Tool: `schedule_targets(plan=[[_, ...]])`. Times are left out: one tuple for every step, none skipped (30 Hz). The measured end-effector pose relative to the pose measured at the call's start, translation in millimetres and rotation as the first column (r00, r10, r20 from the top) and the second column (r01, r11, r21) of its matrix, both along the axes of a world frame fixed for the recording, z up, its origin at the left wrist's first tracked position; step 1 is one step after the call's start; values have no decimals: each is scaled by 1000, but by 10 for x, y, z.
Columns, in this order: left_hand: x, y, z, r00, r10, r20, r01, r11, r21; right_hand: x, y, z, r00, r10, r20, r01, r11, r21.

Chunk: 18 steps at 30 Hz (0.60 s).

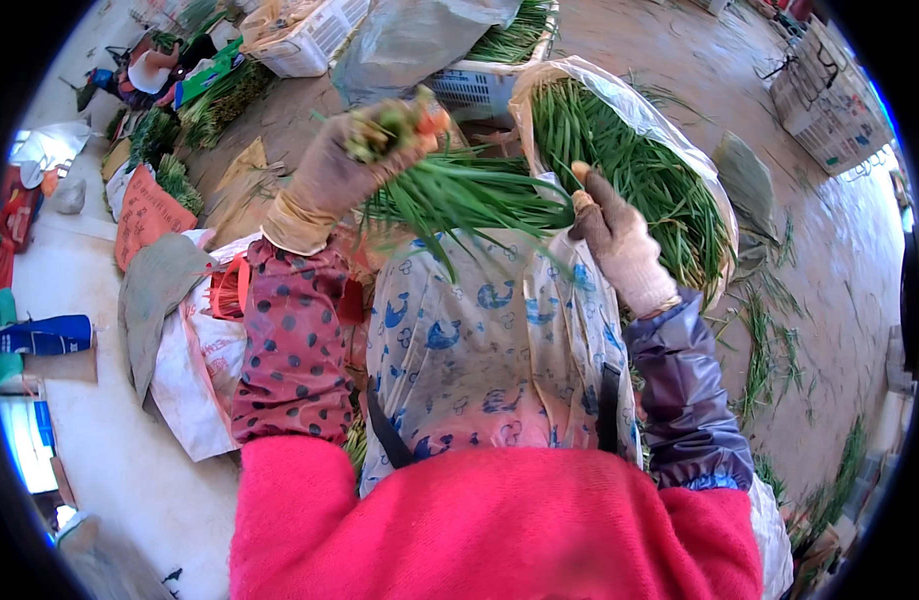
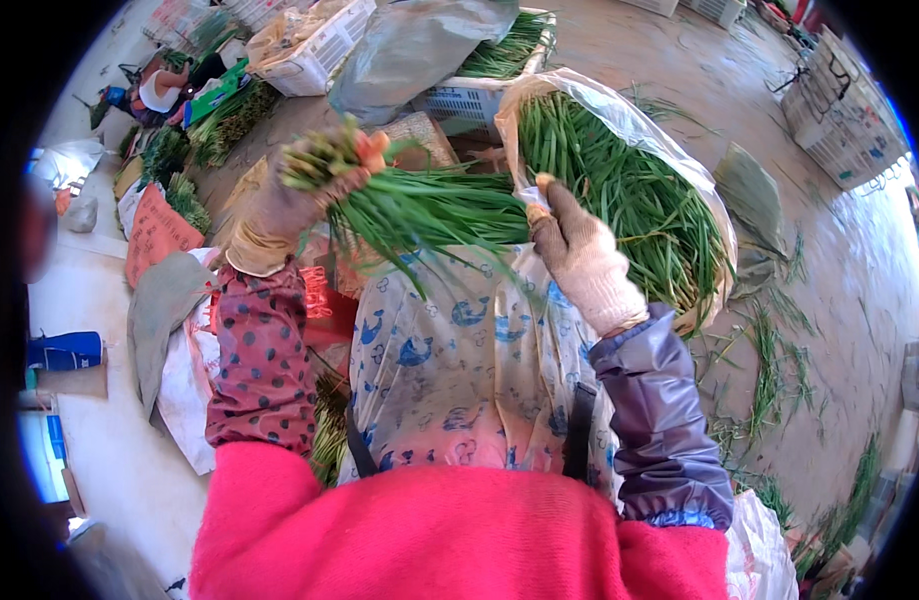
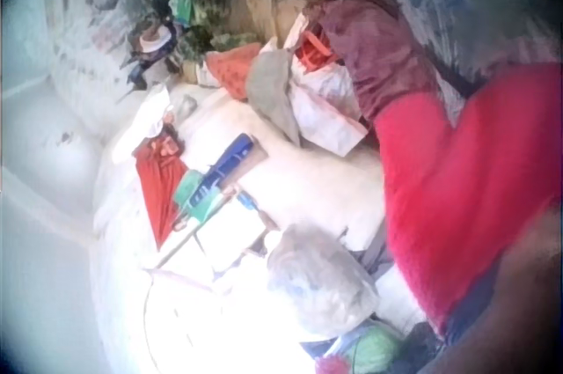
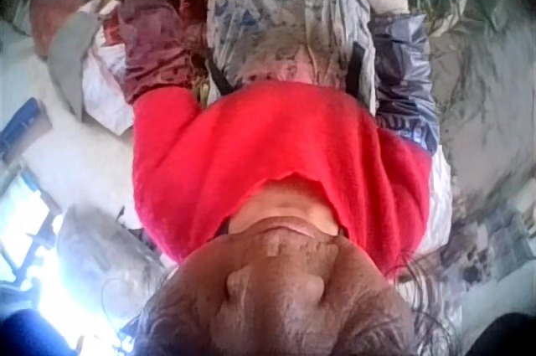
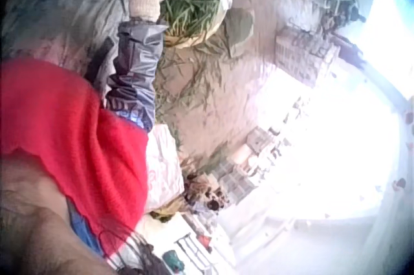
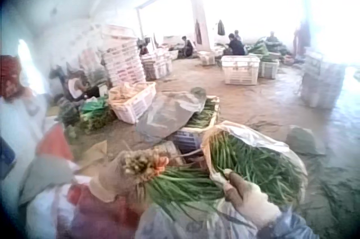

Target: The person sorts through bundles of green onions, removes yellowed or damaged leaves by hand, aligns the stalks, and ties a bunch together using a red plastic strap on a wooden board.

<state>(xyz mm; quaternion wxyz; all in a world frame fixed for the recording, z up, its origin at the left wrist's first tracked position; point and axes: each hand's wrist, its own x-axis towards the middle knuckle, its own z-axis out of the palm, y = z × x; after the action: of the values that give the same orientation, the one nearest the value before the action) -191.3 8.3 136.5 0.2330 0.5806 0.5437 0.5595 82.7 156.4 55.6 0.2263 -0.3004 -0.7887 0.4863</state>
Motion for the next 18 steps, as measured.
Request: schedule_targets(plan=[[79,-22,-10,996,-50,-75,38,988,-153,25,25,209,998,25,66,-44,953,298],[149,1,30,996,-61,-68,51,988,-148,49,149,174,998,57,-20,-34,810,585],[207,32,74,997,-51,-65,47,996,-72,76,248,194,997,53,-48,-16,820,573],[233,42,129,997,-36,-65,37,999,-1,72,286,303,995,53,-81,1,831,556],[158,-9,202,943,166,-288,-145,985,93,59,290,449,990,-52,131,-4,917,400],[154,-8,266,942,164,-292,-144,986,89,40,314,285,990,-53,127,-2,919,395],[189,79,333,980,124,156,-156,965,212,92,384,16,975,188,116,-192,981,29],[211,217,311,820,-5,573,-208,929,306,162,356,-173,950,297,-97,-310,859,-407],[187,315,300,818,-25,574,-196,927,320,189,293,-351,930,255,-265,-365,546,-754],[144,437,282,687,32,726,-362,881,304,201,-17,-395,905,-15,-425,-424,45,-904],[87,499,235,527,91,845,-523,819,238,133,-284,-453,844,-83,-530,-535,-48,-844],[50,552,165,526,94,845,-520,822,233,110,-475,-502,772,-170,-612,-633,-132,-763],[-10,530,104,513,216,831,-576,804,147,109,-613,-529,768,-181,-614,-639,-154,-754],[-103,519,5,495,327,805,-623,780,66,113,-733,-528,777,-252,-577,-616,-114,-780],[-172,491,-113,739,544,398,-634,762,134,113,-821,-524,780,-321,-536,-586,-76,-807],[-258,430,-193,699,712,-59,-674,684,279,80,-868,-499,773,-325,-545,-597,-85,-797],[69,526,-68,670,635,385,-729,660,180,120,-848,-514,796,-397,-457,-538,-118,-835],[246,586,-25,473,459,752,-745,664,63,152,-838,-539,808,-464,-362,-477,-155,-865]])
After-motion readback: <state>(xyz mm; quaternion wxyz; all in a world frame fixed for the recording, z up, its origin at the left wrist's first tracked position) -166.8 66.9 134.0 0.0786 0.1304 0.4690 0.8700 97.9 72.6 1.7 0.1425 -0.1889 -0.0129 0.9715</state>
